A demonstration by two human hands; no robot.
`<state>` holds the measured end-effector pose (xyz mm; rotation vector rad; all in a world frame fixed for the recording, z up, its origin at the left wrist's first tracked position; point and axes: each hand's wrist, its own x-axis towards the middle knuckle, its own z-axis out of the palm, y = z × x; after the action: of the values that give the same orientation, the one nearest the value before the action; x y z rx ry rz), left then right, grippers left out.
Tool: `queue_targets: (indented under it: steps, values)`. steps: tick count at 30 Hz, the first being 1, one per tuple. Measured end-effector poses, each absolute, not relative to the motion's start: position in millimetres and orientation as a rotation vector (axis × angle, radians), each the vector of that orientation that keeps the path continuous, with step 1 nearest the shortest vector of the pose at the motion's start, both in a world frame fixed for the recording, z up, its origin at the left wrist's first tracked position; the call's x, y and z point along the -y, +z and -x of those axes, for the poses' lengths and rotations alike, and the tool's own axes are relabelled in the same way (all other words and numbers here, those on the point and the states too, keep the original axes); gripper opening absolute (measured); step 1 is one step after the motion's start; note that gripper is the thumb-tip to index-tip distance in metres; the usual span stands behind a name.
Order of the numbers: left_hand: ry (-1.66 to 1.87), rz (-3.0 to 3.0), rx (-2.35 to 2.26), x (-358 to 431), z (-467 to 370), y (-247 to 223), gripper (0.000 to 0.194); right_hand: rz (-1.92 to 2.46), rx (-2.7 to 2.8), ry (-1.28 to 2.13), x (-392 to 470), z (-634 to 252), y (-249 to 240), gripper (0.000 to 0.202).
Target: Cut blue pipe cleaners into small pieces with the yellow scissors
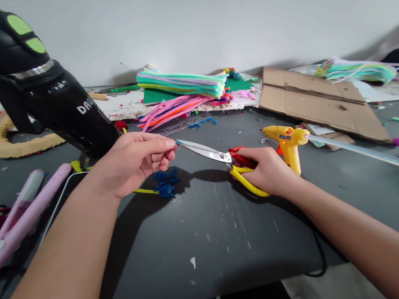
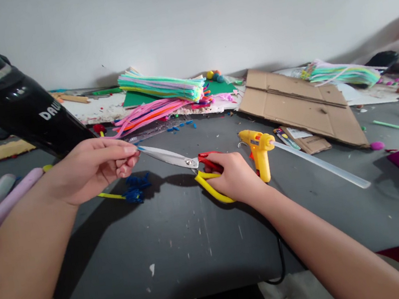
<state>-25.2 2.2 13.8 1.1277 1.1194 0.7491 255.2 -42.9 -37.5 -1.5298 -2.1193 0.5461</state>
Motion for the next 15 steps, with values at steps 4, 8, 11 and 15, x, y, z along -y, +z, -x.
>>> queue_targets:
  steps: [4,8,11,15]
  values:
    - [0.747,-1.116,-1.111,-2.0,25.2,14.0,0.012,1.54,2.133,0.536,42.8,-255.5,-37.5,0.018]
    - [0.738,-1.137,-1.115,-2.4,26.0,13.6,0.012,1.534,2.134,0.519,42.9,-255.6,-37.8,0.017]
    - [0.733,-1.153,-1.109,-2.8,26.6,13.4,0.012,1.534,2.133,0.5,42.6,-255.6,-38.4,0.018]
    - [0.73,-1.128,-1.087,-3.0,26.7,13.1,0.01,1.577,2.111,0.478,42.2,-255.5,-39.0,0.022]
